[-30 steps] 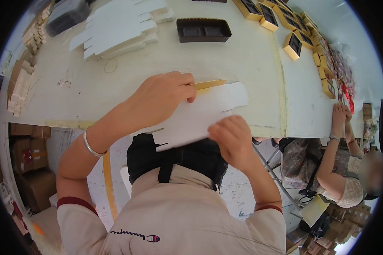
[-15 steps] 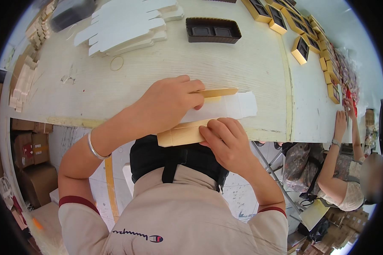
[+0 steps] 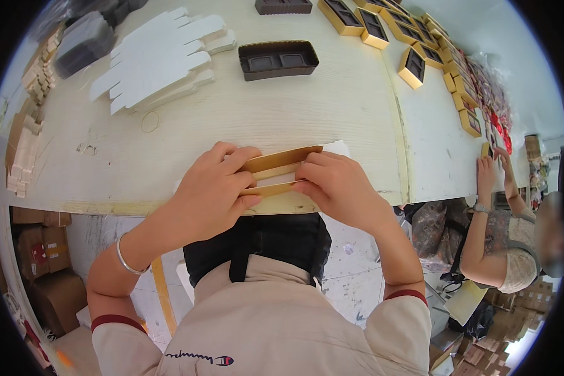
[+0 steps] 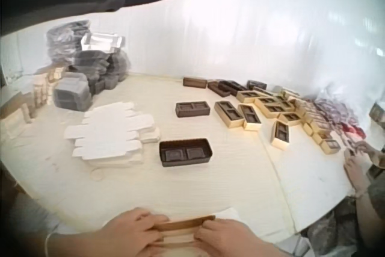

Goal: The person folds white cardboard pieces into rectangular box shapes and inserts black plastic trays into them. The person repeats this process multiple times, placing completed boxes on the table.

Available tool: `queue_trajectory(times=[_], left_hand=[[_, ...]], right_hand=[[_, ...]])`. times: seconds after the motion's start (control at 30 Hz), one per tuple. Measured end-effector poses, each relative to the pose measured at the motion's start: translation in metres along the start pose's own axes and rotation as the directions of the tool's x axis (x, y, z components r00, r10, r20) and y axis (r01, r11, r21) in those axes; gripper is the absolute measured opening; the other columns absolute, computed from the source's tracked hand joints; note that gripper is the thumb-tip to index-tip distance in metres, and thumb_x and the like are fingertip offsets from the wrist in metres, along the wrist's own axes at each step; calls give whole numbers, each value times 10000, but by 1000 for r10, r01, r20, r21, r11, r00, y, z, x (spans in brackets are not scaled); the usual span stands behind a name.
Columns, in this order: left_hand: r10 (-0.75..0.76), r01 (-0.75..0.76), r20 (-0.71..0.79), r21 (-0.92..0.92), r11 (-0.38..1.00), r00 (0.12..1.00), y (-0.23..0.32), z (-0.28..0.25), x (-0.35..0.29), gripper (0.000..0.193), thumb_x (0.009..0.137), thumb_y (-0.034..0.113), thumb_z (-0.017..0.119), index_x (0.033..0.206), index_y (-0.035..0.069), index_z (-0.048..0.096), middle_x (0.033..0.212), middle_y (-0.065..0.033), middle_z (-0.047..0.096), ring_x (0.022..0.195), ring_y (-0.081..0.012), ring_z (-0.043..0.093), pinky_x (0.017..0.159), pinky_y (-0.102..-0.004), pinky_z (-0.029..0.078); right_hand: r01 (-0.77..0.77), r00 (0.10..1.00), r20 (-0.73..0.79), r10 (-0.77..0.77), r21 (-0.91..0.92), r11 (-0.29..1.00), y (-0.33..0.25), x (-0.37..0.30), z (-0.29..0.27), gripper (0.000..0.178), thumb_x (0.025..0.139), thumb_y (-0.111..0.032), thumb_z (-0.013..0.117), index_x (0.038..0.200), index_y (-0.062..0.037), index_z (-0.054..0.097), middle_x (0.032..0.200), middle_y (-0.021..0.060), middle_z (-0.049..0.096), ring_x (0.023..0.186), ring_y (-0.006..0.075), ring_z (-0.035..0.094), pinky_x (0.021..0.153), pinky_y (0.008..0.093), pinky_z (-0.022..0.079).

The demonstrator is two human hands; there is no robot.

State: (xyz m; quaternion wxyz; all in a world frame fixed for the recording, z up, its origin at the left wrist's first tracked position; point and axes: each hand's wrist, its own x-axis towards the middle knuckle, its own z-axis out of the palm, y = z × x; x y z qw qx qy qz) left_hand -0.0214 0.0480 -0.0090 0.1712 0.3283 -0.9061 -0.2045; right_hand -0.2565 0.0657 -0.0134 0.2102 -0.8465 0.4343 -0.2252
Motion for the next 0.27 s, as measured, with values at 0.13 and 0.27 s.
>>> queue_trajectory(times=[0.13,0.27], left_hand=[[-60,59,46,15,998,997,5,0,2,138,762,96,715,816,-16,654,1234,-100,534,1058,-292,489,900,-364,448],[-129,125,123,38,991,984,13,-6,5,157,781,133,704,810,-14,658,1245,-106,531,1056,-290,487,896,-358,449]], right_hand=[[-36,998,-47,32,-91,995,2,0,6,119,828,-99,663,786,-32,574,788,108,572,762,303,563,692,383,462],[-42,999,-33,38,-128,991,-2,1,6,105,828,-94,662,798,-39,577,787,111,571,761,306,558,716,388,458]])
